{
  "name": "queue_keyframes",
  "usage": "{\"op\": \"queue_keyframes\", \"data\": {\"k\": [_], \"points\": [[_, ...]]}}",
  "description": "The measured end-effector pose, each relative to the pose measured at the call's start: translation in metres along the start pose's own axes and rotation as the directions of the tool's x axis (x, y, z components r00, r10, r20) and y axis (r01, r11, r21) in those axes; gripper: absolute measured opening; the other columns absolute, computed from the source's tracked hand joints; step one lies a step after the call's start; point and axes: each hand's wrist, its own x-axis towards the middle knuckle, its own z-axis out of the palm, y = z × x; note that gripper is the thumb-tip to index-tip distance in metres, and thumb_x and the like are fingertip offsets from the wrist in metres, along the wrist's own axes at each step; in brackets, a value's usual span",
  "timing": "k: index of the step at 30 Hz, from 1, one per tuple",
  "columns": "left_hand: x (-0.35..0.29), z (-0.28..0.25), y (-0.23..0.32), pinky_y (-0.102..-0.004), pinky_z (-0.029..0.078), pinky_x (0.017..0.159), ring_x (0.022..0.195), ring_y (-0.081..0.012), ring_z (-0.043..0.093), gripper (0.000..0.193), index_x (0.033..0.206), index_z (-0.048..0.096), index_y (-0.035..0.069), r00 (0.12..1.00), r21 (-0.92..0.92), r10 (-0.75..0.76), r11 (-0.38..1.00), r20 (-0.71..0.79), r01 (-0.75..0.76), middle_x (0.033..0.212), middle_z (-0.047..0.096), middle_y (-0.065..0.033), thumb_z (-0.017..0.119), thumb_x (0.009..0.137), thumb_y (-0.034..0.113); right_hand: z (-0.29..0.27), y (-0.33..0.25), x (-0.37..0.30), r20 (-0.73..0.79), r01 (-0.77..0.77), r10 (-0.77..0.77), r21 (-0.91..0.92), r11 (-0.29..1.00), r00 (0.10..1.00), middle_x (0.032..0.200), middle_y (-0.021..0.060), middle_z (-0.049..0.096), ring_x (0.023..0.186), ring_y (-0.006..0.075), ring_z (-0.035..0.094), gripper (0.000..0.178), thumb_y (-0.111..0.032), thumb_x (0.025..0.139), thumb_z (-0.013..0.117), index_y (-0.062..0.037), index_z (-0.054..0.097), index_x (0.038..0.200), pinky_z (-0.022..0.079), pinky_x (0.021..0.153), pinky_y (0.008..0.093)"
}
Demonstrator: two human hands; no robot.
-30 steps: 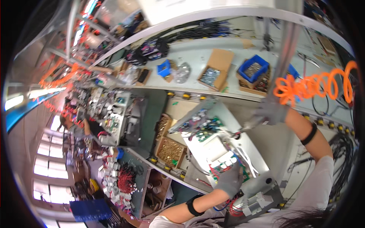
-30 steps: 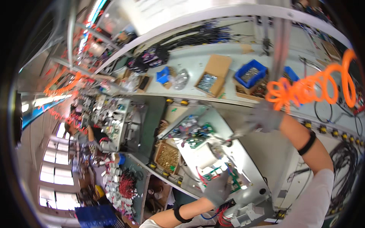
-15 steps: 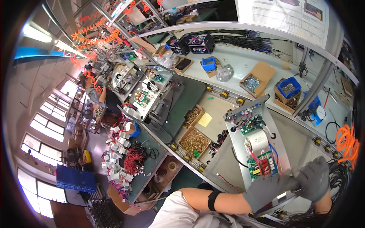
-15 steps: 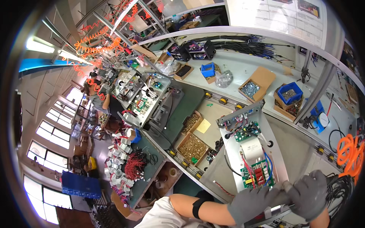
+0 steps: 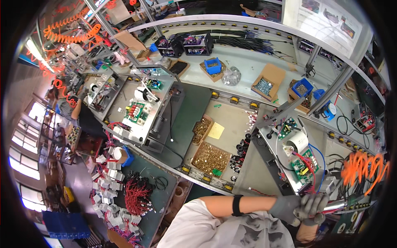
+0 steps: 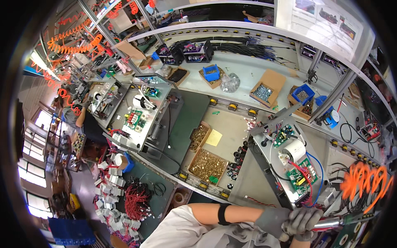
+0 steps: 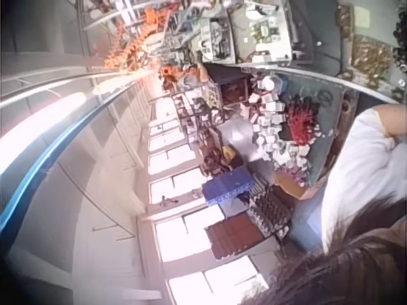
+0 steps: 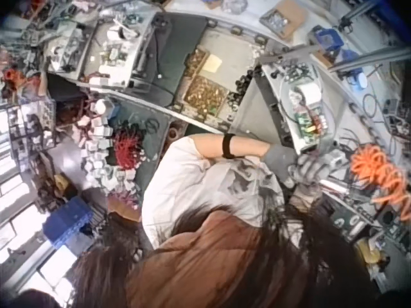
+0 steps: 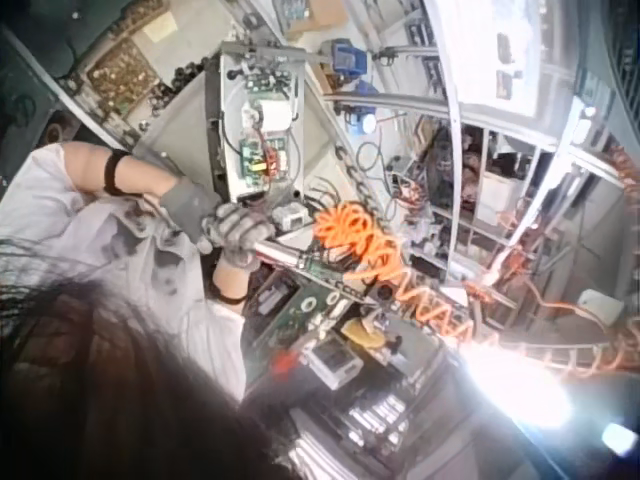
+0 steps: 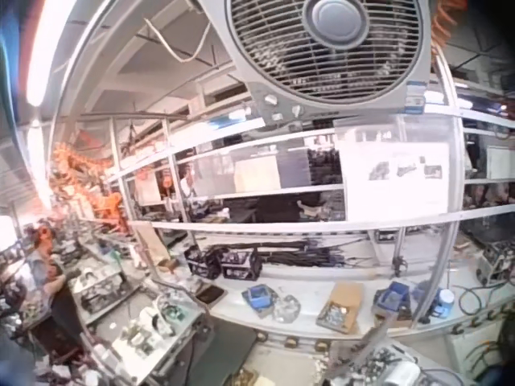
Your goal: Assembling an electronic unit by placing internal components into a chassis and securing them using a power screwdriver.
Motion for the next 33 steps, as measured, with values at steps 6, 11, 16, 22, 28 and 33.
{"op": "queue_keyframes", "data": {"k": [6,11,16,22,28,33], "points": [[-0.116,-0.087,-0.154,-0.0332,0.049,0.079,0.089,-0.0240,0.061,0.031,0.105,0.061,0.002,0.764,-0.064,-0.248,0.963,-0.596,0.262,0.099,0.063,-0.0160,0.061,0.075,0.012,0.069,0.029,0.009,-0.636,0.035,-0.135,-0.167,0.985,0.760,0.066,-0.0049,0.031,0.058,0.0082,0.030,0.026,-0.023,0.083,0.064,-0.0138,0.039,0.084,0.029,0.060,0.0263],[-0.243,-0.134,-0.292,-0.0404,0.048,0.088,0.108,-0.0325,0.054,0.035,0.115,0.056,0.011,-0.002,-0.166,-0.583,0.228,-0.812,0.959,0.118,0.056,-0.0159,0.061,0.083,0.023,0.080,0.028,-0.012,-0.672,-0.097,-0.158,-0.325,0.941,0.724,0.059,-0.0038,0.037,0.052,0.0108,0.036,0.029,-0.025,0.079,0.069,-0.0152,0.042,0.079,0.032,0.058,0.0283],[-0.257,-0.136,-0.302,-0.0397,0.048,0.091,0.115,-0.0340,0.049,0.044,0.120,0.051,0.016,0.019,-0.173,-0.709,0.198,-0.705,0.965,0.132,0.043,-0.0148,0.067,0.080,0.027,0.087,0.043,-0.020,-0.706,-0.170,-0.143,-0.353,0.920,0.693,0.060,0.0022,0.046,0.053,0.0169,0.043,0.026,-0.017,0.075,0.067,-0.0122,0.042,0.075,0.036,0.058,0.0329],[-0.272,-0.137,-0.363,-0.0412,0.048,0.086,0.106,-0.0345,0.055,0.035,0.115,0.055,0.013,0.100,-0.036,-0.777,0.156,-0.622,0.987,0.117,0.055,-0.0191,0.060,0.080,0.007,0.078,0.057,-0.008,-0.709,-0.271,0.010,-0.257,0.928,0.705,0.061,0.0013,0.042,0.055,0.0148,0.039,0.030,-0.021,0.072,0.070,-0.0122,0.041,0.075,0.032,0.056,0.0300],[-0.277,-0.128,-0.333,-0.0374,0.050,0.076,0.086,-0.0328,0.062,0.022,0.097,0.066,0.011,0.004,-0.240,-0.512,0.409,-0.859,0.880,0.094,0.065,-0.0160,0.056,0.079,0.019,0.081,0.043,-0.010,-0.766,-0.243,-0.041,-0.254,0.936,0.641,0.062,0.0013,0.043,0.058,0.0161,0.042,0.031,-0.020,0.072,0.071,-0.0122,0.041,0.075,0.034,0.058,0.0306],[-0.302,-0.111,-0.352,-0.0297,0.050,0.069,0.073,-0.0178,0.061,0.023,0.095,0.066,0.000,-0.163,-0.497,-0.470,0.808,-0.868,0.316,0.084,0.067,-0.0096,0.063,0.073,0.003,0.075,0.034,-0.013,-0.747,-0.203,-0.077,-0.277,0.939,0.661,0.062,0.0060,0.049,0.056,0.0205,0.048,0.026,-0.017,0.071,0.071,-0.0082,0.047,0.075,0.040,0.056,0.0339]]}}
